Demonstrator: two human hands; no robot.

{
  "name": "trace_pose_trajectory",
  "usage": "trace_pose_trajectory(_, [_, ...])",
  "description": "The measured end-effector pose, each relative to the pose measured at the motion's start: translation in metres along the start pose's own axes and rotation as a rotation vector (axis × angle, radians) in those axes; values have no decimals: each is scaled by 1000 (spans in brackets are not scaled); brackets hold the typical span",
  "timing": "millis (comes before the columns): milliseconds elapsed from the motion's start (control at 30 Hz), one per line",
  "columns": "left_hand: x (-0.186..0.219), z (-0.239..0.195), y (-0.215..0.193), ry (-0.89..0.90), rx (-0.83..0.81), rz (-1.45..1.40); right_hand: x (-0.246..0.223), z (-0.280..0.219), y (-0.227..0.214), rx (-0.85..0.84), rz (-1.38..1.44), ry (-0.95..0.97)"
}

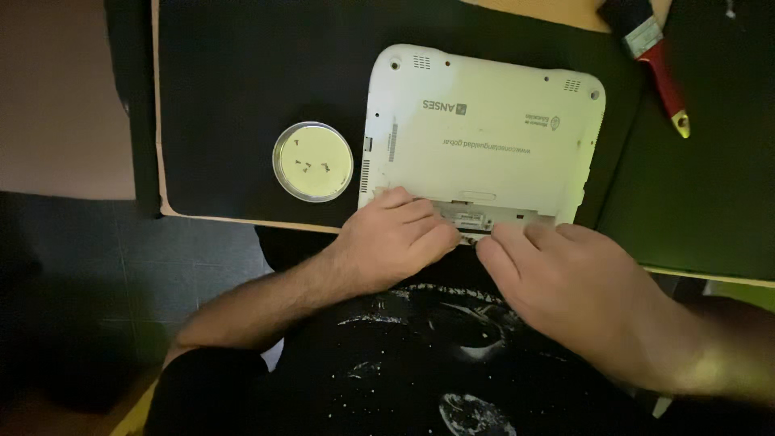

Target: The person uses a screwdriver to remove screws from the back of a small laptop, placing them into a small round container. The person flips the laptop over and continues to remove screws from the bottom, placing them into the container.

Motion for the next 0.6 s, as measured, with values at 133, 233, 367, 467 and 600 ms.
trace_pose_trajectory(133, [-1, -2, 0, -3, -13, -37, 1, 2, 2, 24, 43, 6])
trace_pose_trajectory(233, [-1, -4, 0, 13, -23, -35, 4, 1, 7, -2, 36, 88])
trace_pose_trajectory(367, [0, -4, 0, 29, -5, -34, 6, 1, 4, -69, 33, 25])
trace_pose_trajectory(467, [0, -5, -2, 39, 55, -32, 5, -1, 7, 2, 51, 27])
trace_pose_trajectory(600, [1, -3, -5, 54, 66, -13, 7, -1, 13, -25, 47, 117])
Point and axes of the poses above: each hand's wrist, its own z-axis towards the middle knuckle, its own y-axis out of the palm, x = y × z, the point moved 7 cm from there along z, towards the middle knuckle, and after that the axes turned 8 degrees about y, right-handed, at the moved point
